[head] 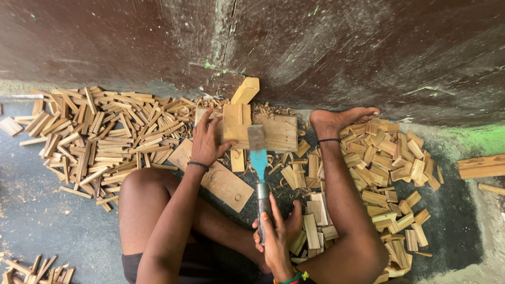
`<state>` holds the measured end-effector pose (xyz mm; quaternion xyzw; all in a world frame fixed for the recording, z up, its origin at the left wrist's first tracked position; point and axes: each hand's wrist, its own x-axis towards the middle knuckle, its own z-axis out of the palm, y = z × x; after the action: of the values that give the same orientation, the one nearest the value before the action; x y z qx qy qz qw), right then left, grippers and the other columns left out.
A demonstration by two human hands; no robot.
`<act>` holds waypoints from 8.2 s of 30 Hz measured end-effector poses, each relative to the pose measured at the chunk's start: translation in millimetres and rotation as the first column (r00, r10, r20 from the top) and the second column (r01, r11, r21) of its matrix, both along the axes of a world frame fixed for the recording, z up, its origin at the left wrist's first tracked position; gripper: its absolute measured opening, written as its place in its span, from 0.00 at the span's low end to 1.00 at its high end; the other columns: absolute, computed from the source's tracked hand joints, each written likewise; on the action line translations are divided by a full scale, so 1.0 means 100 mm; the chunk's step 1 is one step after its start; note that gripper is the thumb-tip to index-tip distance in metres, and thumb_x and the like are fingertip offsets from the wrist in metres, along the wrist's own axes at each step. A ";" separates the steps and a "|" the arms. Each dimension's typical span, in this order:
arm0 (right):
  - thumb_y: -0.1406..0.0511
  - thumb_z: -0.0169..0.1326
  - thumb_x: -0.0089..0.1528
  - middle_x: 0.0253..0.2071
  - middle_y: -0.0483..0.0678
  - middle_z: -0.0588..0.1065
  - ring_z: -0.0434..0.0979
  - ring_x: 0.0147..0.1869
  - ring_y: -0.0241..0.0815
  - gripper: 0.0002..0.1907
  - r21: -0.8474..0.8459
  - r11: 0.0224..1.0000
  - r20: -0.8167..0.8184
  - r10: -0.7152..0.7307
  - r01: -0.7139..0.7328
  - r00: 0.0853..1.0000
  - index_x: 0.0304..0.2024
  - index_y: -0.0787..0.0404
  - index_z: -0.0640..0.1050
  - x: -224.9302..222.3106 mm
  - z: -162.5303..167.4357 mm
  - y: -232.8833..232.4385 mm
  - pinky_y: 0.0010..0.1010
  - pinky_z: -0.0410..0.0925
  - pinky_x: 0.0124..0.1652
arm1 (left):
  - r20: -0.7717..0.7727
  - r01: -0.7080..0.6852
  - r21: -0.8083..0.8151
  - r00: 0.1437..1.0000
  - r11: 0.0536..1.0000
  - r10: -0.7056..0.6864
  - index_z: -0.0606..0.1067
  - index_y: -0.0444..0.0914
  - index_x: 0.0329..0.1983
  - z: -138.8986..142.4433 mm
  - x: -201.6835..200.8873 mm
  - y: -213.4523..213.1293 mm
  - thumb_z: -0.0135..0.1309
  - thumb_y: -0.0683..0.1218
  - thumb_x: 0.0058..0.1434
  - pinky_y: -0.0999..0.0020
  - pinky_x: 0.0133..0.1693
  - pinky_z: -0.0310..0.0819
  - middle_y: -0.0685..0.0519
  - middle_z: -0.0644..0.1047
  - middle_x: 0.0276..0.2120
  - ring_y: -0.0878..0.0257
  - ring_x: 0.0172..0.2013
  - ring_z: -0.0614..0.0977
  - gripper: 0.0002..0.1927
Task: The person sits on the floor and uses a chisel and mallet to carve a small wooden block. They repeatedly strike the chisel to shape the wood, occasionally adjusting the block's position. Wood shavings accumulate around the work area.
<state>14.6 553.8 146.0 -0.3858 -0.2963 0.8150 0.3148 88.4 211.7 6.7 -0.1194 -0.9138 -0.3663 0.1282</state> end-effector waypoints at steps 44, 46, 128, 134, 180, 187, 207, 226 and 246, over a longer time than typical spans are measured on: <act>0.25 0.31 0.49 0.78 0.28 0.23 0.27 0.83 0.41 0.57 0.033 0.999 -0.089 -0.006 0.009 0.996 0.73 0.30 0.27 -0.04 -0.16 0.05 0.64 0.34 0.74 | -0.004 0.623 0.044 0.782 0.781 -0.623 0.81 0.42 0.27 0.78 0.34 0.89 0.56 0.61 0.64 0.53 0.26 0.74 0.47 0.78 0.19 0.47 0.21 0.81 0.20; 0.26 0.30 0.50 0.77 0.28 0.23 0.26 0.82 0.41 0.57 0.033 0.999 -0.069 -0.009 0.011 0.998 0.73 0.30 0.27 -0.03 -0.18 0.06 0.63 0.33 0.73 | 0.028 0.610 0.045 0.791 0.791 -0.611 0.81 0.42 0.26 0.79 0.34 0.90 0.57 0.62 0.63 0.53 0.26 0.74 0.47 0.78 0.19 0.47 0.22 0.81 0.21; 0.30 0.26 0.58 0.78 0.35 0.22 0.23 0.83 0.41 0.52 0.094 0.995 -0.005 0.014 -0.013 1.000 0.74 0.39 0.26 0.01 -0.10 -0.06 0.57 0.31 0.75 | -0.102 0.574 0.060 0.817 0.816 -0.567 0.83 0.44 0.29 0.64 0.32 1.07 0.58 0.56 0.61 0.55 0.25 0.74 0.47 0.78 0.18 0.49 0.20 0.81 0.13; 0.30 0.28 0.58 0.78 0.34 0.22 0.24 0.83 0.41 0.53 0.130 0.991 -0.041 0.022 -0.016 0.999 0.74 0.39 0.25 0.01 -0.11 -0.09 0.55 0.33 0.75 | -0.090 0.572 0.066 0.820 0.818 -0.566 0.80 0.43 0.23 0.68 0.27 1.06 0.58 0.57 0.63 0.55 0.26 0.74 0.48 0.78 0.19 0.49 0.21 0.81 0.17; 0.28 0.27 0.54 0.78 0.34 0.21 0.22 0.82 0.45 0.55 0.081 0.997 0.023 0.003 -0.005 1.000 0.74 0.37 0.26 0.00 -0.12 -0.11 0.63 0.32 0.74 | 0.257 0.669 -0.132 0.735 0.731 -0.627 0.77 0.41 0.22 0.44 -0.51 0.98 0.56 0.65 0.65 0.55 0.32 0.76 0.50 0.79 0.21 0.50 0.24 0.82 0.27; 0.28 0.26 0.57 0.78 0.36 0.19 0.21 0.83 0.45 0.55 0.156 0.988 0.013 0.011 -0.013 1.000 0.74 0.40 0.24 -0.05 -0.26 0.04 0.58 0.32 0.75 | 0.147 0.638 -0.113 0.769 0.762 -0.622 0.82 0.45 0.26 0.28 -0.52 1.00 0.58 0.61 0.63 0.53 0.31 0.75 0.48 0.81 0.24 0.49 0.27 0.82 0.18; 0.30 0.26 0.58 0.78 0.38 0.20 0.21 0.83 0.42 0.54 0.153 0.988 0.065 -0.005 -0.005 0.998 0.75 0.44 0.26 -0.01 -0.18 0.01 0.54 0.30 0.75 | -0.401 0.495 0.057 0.807 0.867 -0.434 0.74 0.41 0.35 0.96 0.01 1.19 0.56 0.59 0.67 0.58 0.41 0.77 0.53 0.79 0.31 0.54 0.35 0.82 0.17; 0.27 0.27 0.53 0.78 0.29 0.22 0.24 0.83 0.42 0.54 0.085 0.996 0.002 0.006 -0.006 1.000 0.74 0.32 0.28 0.02 0.02 -0.12 0.62 0.30 0.74 | -0.135 0.036 -0.181 0.989 0.983 -0.061 0.77 0.44 0.59 0.45 -0.18 0.23 0.57 0.56 0.63 0.55 0.47 0.70 0.47 0.75 0.45 0.51 0.45 0.77 0.23; 0.27 0.26 0.53 0.78 0.34 0.21 0.21 0.82 0.41 0.56 0.144 0.988 0.013 0.047 -0.048 0.999 0.74 0.37 0.25 0.03 -0.08 -0.05 0.60 0.31 0.74 | -0.047 0.048 -0.284 0.997 0.958 -0.064 0.81 0.43 0.46 0.27 -0.38 0.22 0.57 0.62 0.63 0.55 0.46 0.71 0.49 0.78 0.41 0.55 0.39 0.81 0.21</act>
<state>17.5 548.8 137.9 -0.3590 -0.3650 0.7968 0.3210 50.8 233.8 33.5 -0.1723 -0.9491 -0.2322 0.1249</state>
